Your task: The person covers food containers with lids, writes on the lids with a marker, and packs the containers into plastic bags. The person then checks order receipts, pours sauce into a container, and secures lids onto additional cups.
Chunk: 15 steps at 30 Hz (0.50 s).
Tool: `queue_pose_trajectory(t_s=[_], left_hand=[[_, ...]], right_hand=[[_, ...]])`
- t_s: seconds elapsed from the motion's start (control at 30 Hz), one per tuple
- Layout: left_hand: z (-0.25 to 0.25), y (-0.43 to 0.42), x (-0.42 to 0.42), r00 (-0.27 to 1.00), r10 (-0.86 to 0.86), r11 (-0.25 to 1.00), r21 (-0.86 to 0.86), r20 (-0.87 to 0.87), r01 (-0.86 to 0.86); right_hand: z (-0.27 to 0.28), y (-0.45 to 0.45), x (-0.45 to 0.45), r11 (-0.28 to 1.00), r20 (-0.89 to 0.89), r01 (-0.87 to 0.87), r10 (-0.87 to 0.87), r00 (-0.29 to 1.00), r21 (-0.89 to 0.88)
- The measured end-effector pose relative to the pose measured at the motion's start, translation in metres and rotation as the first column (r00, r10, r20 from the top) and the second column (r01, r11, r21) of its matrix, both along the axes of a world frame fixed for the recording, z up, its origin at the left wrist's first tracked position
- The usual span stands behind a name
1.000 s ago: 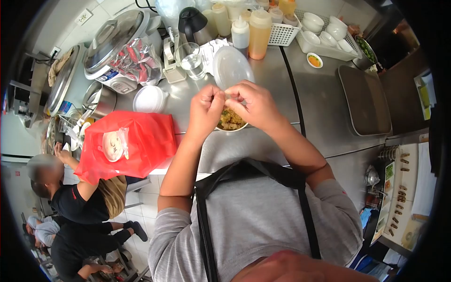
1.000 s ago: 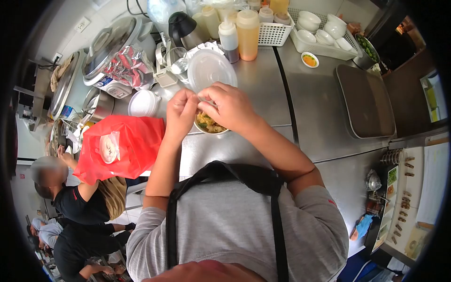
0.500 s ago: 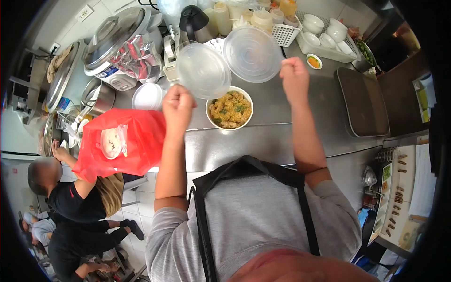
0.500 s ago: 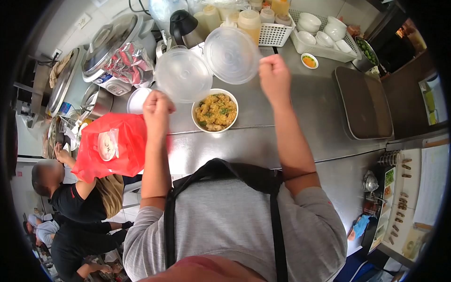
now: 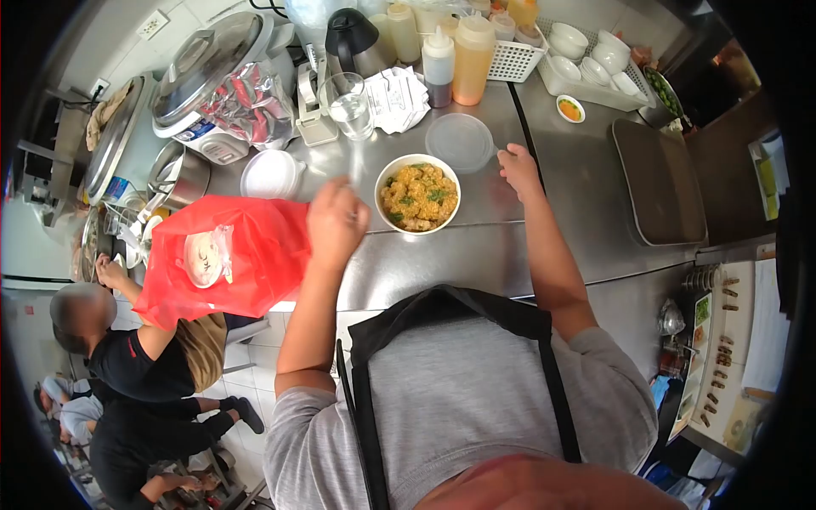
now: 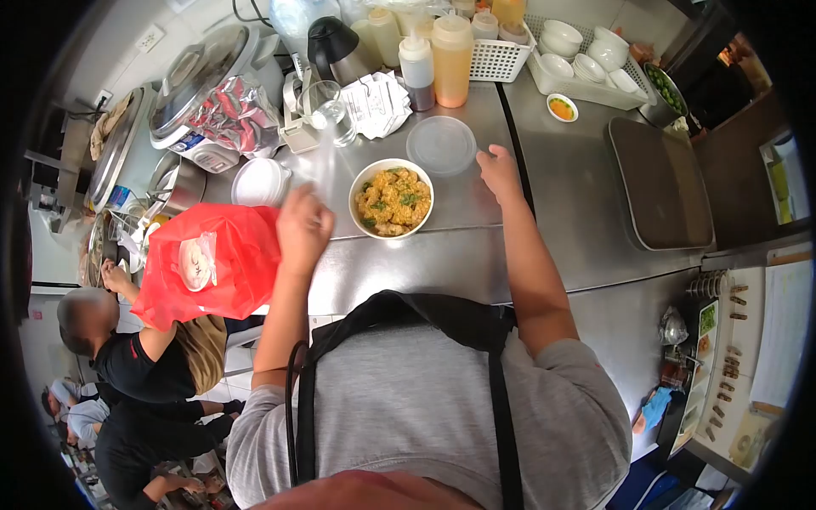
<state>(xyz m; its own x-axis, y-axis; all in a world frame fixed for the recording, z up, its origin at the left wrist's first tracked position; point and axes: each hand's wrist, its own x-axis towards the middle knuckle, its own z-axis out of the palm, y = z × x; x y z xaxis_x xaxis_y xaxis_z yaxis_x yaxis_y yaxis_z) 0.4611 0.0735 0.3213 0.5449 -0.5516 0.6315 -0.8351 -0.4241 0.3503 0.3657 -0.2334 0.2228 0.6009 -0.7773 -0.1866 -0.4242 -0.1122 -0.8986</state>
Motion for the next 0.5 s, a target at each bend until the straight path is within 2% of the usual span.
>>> queue_pose_trajectory(t_s=[0.1, 0.2, 0.43, 0.5], left_hand=[[-0.021, -0.020, -0.023, 0.962, -0.270, 0.959, 0.082, -0.043, 0.272], [-0.037, -0.038, -0.036, 0.884, -0.468, 0.879, 0.110, 0.020, 0.463], [-0.046, -0.038, -0.042, 0.855, -0.518, 0.821, 0.267, -0.018, 0.504], [-0.048, -0.037, -0.043, 0.838, -0.544, 0.795, 0.286, -0.051, 0.534]], right_hand=[[0.013, 0.010, -0.007, 0.994, 0.113, -0.091, 0.097, 0.989, -0.062], [0.019, 0.025, -0.014, 0.986, 0.137, -0.159, 0.164, 0.977, -0.047], [0.014, 0.052, -0.016, 0.967, 0.286, -0.244, 0.214, 0.934, 0.073], [0.014, 0.061, -0.006, 0.962, 0.320, -0.270, 0.269, 0.908, -0.041]])
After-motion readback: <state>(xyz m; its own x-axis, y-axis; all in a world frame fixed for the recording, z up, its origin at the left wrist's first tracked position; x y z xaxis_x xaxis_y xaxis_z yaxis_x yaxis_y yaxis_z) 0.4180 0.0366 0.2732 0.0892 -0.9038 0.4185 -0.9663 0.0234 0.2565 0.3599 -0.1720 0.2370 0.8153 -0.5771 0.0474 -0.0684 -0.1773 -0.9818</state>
